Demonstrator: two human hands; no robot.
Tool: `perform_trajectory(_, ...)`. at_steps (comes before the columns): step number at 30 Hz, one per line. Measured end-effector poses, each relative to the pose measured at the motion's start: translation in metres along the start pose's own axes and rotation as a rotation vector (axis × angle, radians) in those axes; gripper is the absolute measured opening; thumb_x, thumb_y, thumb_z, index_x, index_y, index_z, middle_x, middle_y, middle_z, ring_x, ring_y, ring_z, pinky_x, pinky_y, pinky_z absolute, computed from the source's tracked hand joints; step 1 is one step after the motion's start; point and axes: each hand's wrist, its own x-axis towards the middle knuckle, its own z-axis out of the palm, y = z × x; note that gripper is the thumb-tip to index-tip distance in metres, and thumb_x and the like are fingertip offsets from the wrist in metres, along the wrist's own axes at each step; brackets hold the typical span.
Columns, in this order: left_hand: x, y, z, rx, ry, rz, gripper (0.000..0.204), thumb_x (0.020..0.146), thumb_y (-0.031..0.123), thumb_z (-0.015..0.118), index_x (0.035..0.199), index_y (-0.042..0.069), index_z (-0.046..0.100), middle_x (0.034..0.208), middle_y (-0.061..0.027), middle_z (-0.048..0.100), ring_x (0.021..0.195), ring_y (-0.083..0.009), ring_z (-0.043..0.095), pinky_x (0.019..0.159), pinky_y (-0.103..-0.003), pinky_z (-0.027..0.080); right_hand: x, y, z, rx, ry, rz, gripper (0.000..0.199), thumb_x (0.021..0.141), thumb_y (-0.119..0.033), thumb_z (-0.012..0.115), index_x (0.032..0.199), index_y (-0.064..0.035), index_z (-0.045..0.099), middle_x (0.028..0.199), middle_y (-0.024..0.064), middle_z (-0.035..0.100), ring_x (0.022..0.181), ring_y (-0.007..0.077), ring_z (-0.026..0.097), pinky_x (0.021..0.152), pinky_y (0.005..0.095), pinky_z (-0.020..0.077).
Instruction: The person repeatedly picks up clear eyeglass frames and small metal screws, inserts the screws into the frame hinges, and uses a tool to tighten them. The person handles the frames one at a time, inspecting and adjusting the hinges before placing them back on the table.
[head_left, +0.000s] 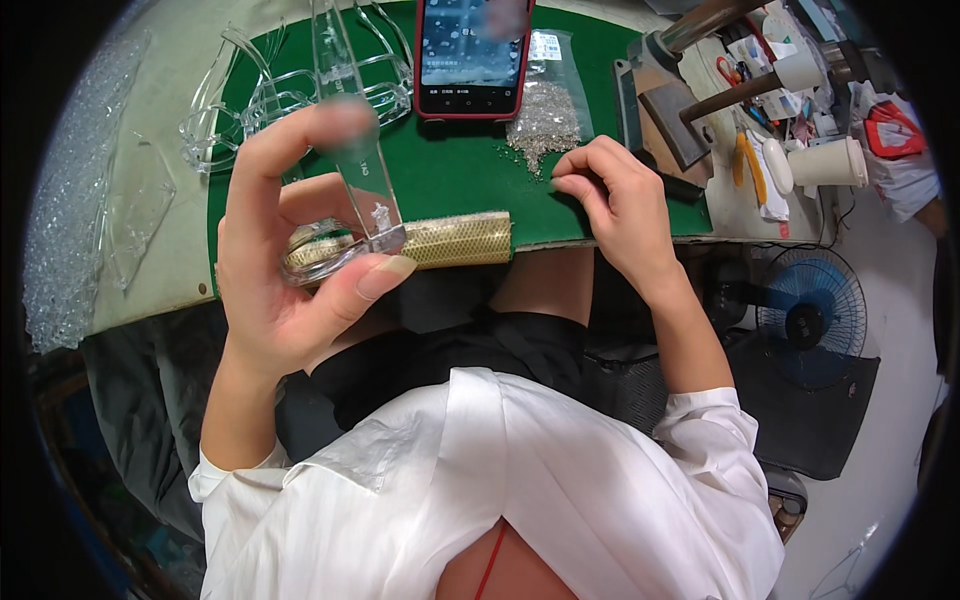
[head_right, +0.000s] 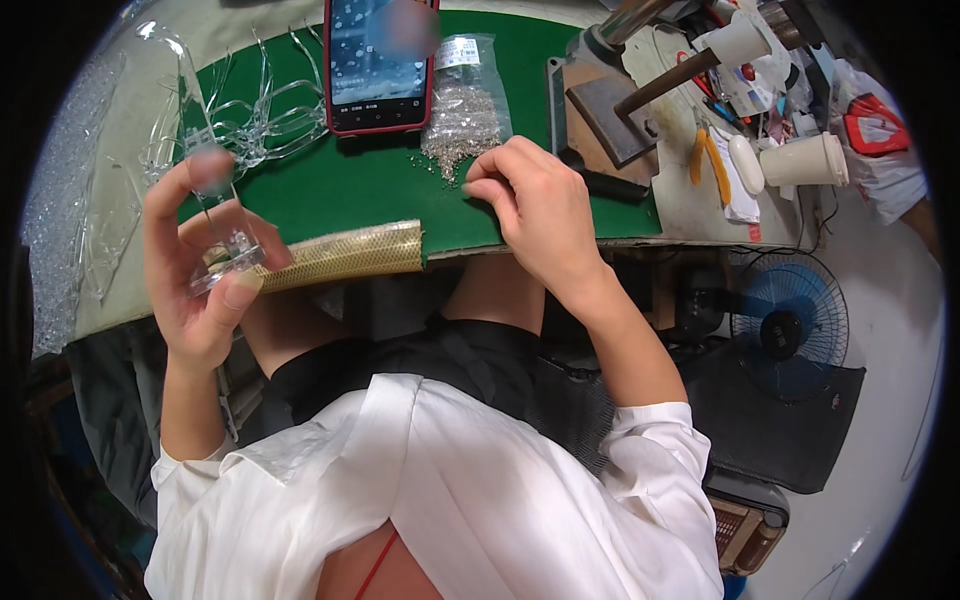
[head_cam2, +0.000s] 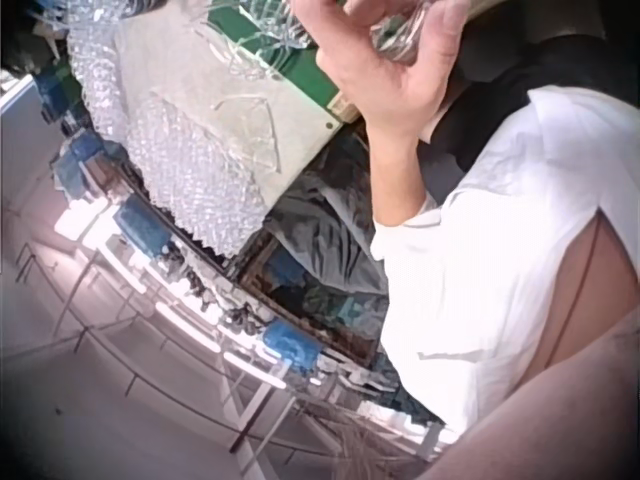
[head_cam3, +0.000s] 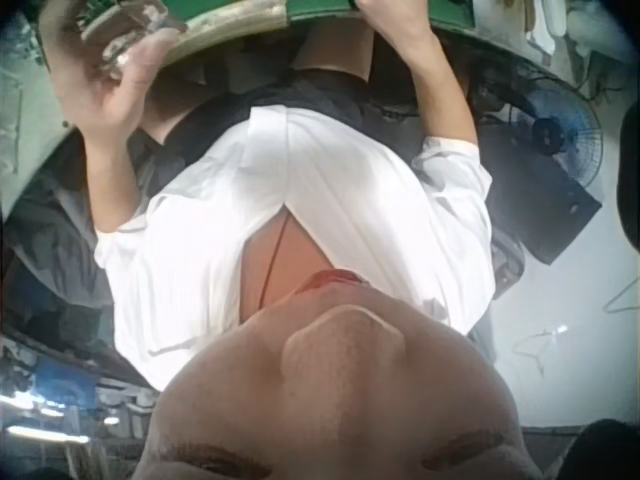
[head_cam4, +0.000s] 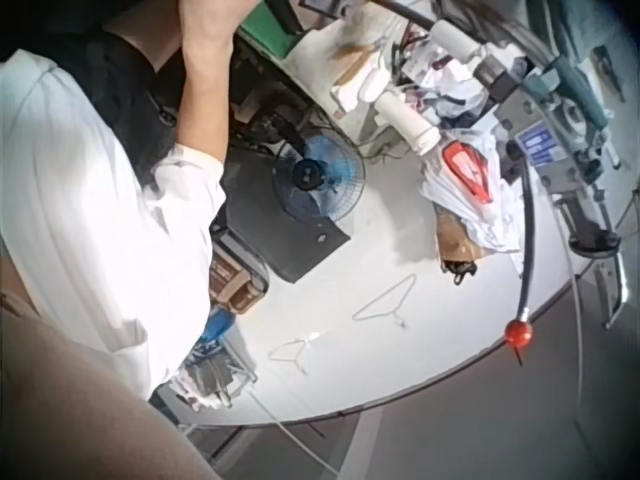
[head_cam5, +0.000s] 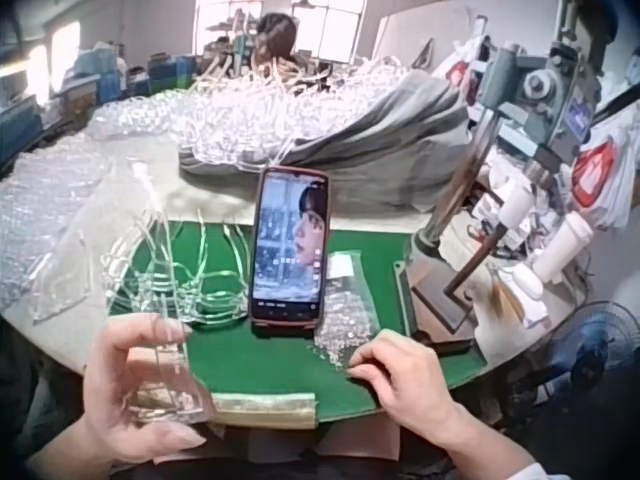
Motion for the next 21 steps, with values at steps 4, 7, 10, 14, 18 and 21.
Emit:
perform_trajectory(4, 0.003, 0.002, -0.001, 0.042, -0.03, 0.039, 0.075, 0.083, 0.032, 0.065, 0.135, -0.007, 0.029, 0.119, -0.0211, 0.054, 0.073, -0.0225, 0.066, 0.073, -0.035, 0.053, 0.002, 0.0, -0.001, 0.002, -0.033, -0.012, 0.01, 0.074, -0.004, 0.07, 0.081, -0.0026, 0.062, 0.076, 0.0086, 0.059, 0.067, 0.0256, 0.06, 0.059, 0.0331, 0.0471)
perform_trajectory(7, 0.005, -0.002, -0.003, 0.048, -0.075, 0.075, 0.074, 0.084, 0.033, 0.062, 0.136, -0.007, 0.028, 0.103, -0.0201, 0.062, 0.074, -0.024, 0.067, 0.079, -0.038, 0.051, 0.004, -0.001, -0.002, -0.01, -0.048, -0.036, 0.011, 0.073, -0.004, 0.07, 0.08, -0.0028, 0.062, 0.076, 0.008, 0.058, 0.067, 0.0257, 0.06, 0.059, 0.0335, 0.0474)
perform_trajectory(10, 0.005, -0.003, -0.003, 0.07, -0.068, 0.072, 0.075, 0.085, 0.037, 0.061, 0.137, -0.007, 0.027, 0.088, -0.0182, 0.065, 0.076, -0.0251, 0.067, 0.083, -0.041, 0.05, 0.005, 0.0, 0.0, -0.039, -0.054, -0.08, 0.011, 0.074, -0.005, 0.07, 0.08, -0.0033, 0.061, 0.076, 0.0076, 0.057, 0.068, 0.0261, 0.06, 0.059, 0.0347, 0.0475)
perform_trajectory(14, 0.003, -0.008, -0.007, 0.117, -0.042, 0.139, 0.084, 0.085, 0.049, 0.06, 0.138, -0.007, 0.026, 0.085, -0.0171, 0.066, 0.077, -0.0248, 0.067, 0.088, -0.042, 0.048, 0.004, -0.002, 0.0, -0.135, -0.07, -0.131, 0.011, 0.076, -0.006, 0.068, 0.08, -0.0043, 0.059, 0.076, 0.0078, 0.056, 0.071, 0.0268, 0.059, 0.061, 0.0359, 0.0472)
perform_trajectory(18, 0.004, -0.011, -0.003, 0.136, 0.047, 0.199, 0.095, 0.081, 0.061, 0.058, 0.138, -0.007, 0.025, 0.091, -0.0175, 0.066, 0.074, -0.0222, 0.067, 0.089, -0.043, 0.048, 0.002, -0.001, 0.002, -0.237, -0.087, -0.151, 0.01, 0.079, -0.008, 0.065, 0.082, -0.0037, 0.056, 0.079, 0.0077, 0.056, 0.075, 0.0277, 0.058, 0.062, 0.0361, 0.0465)
perform_trajectory(21, 0.004, 0.001, 0.006, 0.085, 0.068, 0.165, 0.096, 0.074, 0.049, 0.071, 0.137, -0.009, 0.026, 0.109, -0.0223, 0.059, 0.07, -0.0183, 0.066, 0.078, -0.035, 0.051, 0.003, -0.002, -0.002, -0.176, -0.107, -0.126, 0.008, 0.082, -0.008, 0.061, 0.082, -0.0031, 0.055, 0.08, 0.0087, 0.055, 0.075, 0.028, 0.057, 0.063, 0.0354, 0.0456)
